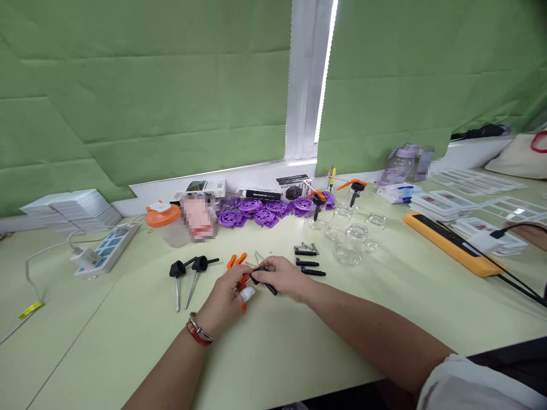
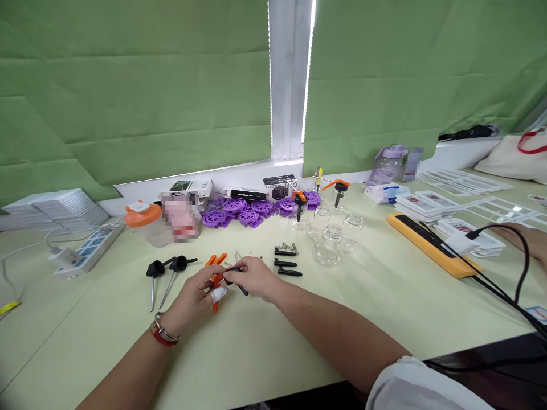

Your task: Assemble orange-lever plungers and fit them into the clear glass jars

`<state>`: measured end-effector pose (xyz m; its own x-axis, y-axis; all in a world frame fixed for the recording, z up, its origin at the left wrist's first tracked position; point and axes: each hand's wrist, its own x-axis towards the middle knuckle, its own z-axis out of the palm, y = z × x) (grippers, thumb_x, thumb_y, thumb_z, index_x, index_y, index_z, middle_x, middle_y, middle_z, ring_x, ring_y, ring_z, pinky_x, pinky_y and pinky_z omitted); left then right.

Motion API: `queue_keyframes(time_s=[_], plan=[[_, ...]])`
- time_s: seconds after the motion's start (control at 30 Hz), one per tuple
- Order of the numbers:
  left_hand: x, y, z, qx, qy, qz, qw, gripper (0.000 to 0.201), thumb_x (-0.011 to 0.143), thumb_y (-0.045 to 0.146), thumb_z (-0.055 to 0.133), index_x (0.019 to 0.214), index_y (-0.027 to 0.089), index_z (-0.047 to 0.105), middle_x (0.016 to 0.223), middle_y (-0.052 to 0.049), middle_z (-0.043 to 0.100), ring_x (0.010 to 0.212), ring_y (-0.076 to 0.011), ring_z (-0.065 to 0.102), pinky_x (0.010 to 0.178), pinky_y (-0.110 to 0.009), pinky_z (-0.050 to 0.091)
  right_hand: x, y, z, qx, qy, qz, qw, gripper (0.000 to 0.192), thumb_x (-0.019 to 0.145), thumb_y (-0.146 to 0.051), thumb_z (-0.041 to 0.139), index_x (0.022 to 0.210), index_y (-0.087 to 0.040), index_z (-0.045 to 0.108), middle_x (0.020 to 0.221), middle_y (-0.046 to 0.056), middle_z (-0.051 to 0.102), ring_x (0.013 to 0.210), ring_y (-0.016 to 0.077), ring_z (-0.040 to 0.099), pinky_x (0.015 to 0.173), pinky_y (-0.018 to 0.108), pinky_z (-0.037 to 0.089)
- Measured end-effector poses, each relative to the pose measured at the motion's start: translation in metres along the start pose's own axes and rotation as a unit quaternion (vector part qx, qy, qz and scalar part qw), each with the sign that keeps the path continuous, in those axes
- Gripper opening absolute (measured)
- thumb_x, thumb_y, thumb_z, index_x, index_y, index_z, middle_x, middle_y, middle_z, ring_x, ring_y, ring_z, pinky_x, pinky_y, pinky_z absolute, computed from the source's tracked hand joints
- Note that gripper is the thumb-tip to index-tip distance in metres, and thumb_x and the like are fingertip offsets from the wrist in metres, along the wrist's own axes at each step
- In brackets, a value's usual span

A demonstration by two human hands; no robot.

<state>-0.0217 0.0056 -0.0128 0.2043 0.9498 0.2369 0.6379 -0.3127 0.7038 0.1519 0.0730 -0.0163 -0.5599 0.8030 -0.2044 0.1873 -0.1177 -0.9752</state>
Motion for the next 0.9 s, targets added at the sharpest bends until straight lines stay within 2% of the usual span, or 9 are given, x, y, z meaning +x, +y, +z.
queue_keyframes(time_s=[0.1,0.2,0.27,0.37,0.5,0.6,0.77,0.83,0.9], plan=[[0.001,-0.01,-0.01,0.032,0.069,-0.04,0.996,0.023,0.081,0.026,0.05,0.102,0.021,0.057,0.105,-0.006,0.06,0.087,-0.0188,0.058,0.072,-0.031,0.048,0.004,-0.007,-0.013,0.033,0.091,-0.02,0.995,0.03,0.072,-0.044,0.063,0.078,-0.015,0.058,0.064,-0.002,0.054,0.047,0.0069,0.04,0.041,0.02,0.029],[0.003,-0.023,-0.021,0.098,0.14,-0.142,0.975,0.023,0.079,0.028,0.05,0.099,0.02,0.058,0.102,-0.007,0.062,0.074,-0.0178,0.059,0.066,-0.03,0.048,0.004,-0.014,-0.032,0.071,0.157,-0.046,0.984,0.03,0.071,-0.045,0.062,0.078,-0.016,0.056,0.063,-0.002,0.054,0.048,0.0076,0.042,0.041,0.021,0.029],[0.005,-0.03,-0.024,0.142,0.135,-0.188,0.962,0.022,0.078,0.027,0.05,0.096,0.019,0.058,0.094,-0.006,0.064,0.067,-0.0175,0.059,0.065,-0.031,0.047,0.002,-0.016,-0.04,0.083,0.162,-0.044,0.982,0.031,0.07,-0.045,0.063,0.079,-0.017,0.055,0.062,-0.002,0.054,0.047,0.0077,0.041,0.041,0.021,0.029],[0.008,-0.036,-0.023,0.181,0.101,-0.202,0.957,0.021,0.078,0.026,0.047,0.093,0.018,0.059,0.092,-0.008,0.064,0.076,-0.0209,0.06,0.07,-0.033,0.046,-0.003,-0.014,-0.043,0.083,0.147,-0.037,0.985,0.031,0.069,-0.045,0.064,0.079,-0.017,0.055,0.061,-0.003,0.054,0.046,0.0075,0.041,0.042,0.021,0.029],[0.012,-0.035,-0.017,0.207,0.071,-0.195,0.956,0.027,0.079,0.019,0.041,0.099,0.016,0.06,0.102,-0.011,0.062,0.092,-0.0232,0.059,0.078,-0.034,0.046,-0.005,-0.006,-0.038,0.076,0.12,-0.025,0.99,0.033,0.069,-0.046,0.065,0.082,-0.017,0.055,0.061,-0.004,0.052,0.047,0.0074,0.039,0.042,0.021,0.028],[0.012,-0.029,-0.017,0.24,0.049,-0.178,0.953,0.028,0.082,0.019,0.037,0.099,0.016,0.059,0.099,-0.011,0.062,0.094,-0.0251,0.058,0.077,-0.036,0.046,-0.005,-0.002,-0.036,0.066,0.107,-0.025,0.992,0.034,0.07,-0.047,0.065,0.085,-0.017,0.056,0.064,-0.003,0.052,0.048,0.0072,0.039,0.043,0.021,0.029],[0.007,-0.002,-0.011,0.272,0.111,-0.054,0.954,0.031,0.087,0.024,0.038,0.111,0.014,0.056,0.11,-0.014,0.061,0.106,-0.0287,0.052,0.088,-0.043,0.043,-0.011,-0.006,-0.026,0.016,0.098,-0.053,0.994,0.035,0.069,-0.044,0.068,0.088,-0.017,0.057,0.074,0.0,0.058,0.059,0.0098,0.047,0.05,0.022,0.035],[0.004,0.011,-0.003,0.214,0.079,-0.001,0.974,0.036,0.087,0.023,0.039,0.121,0.015,0.05,0.111,-0.013,0.061,0.103,-0.0259,0.055,0.088,-0.04,0.044,-0.016,-0.01,-0.017,0.018,0.059,-0.074,0.995,0.034,0.071,-0.043,0.067,0.089,-0.017,0.057,0.074,0.001,0.059,0.061,0.0101,0.049,0.053,0.022,0.036],[0.002,0.023,0.002,0.147,0.007,0.019,0.989,0.04,0.086,0.018,0.038,0.125,0.019,0.047,0.104,-0.009,0.065,0.092,-0.0213,0.061,0.079,-0.034,0.048,-0.022,-0.014,-0.01,0.031,0.014,-0.078,0.996,0.035,0.074,-0.045,0.064,0.092,-0.017,0.057,0.073,0.0,0.057,0.057,0.0091,0.048,0.051,0.022,0.036]])
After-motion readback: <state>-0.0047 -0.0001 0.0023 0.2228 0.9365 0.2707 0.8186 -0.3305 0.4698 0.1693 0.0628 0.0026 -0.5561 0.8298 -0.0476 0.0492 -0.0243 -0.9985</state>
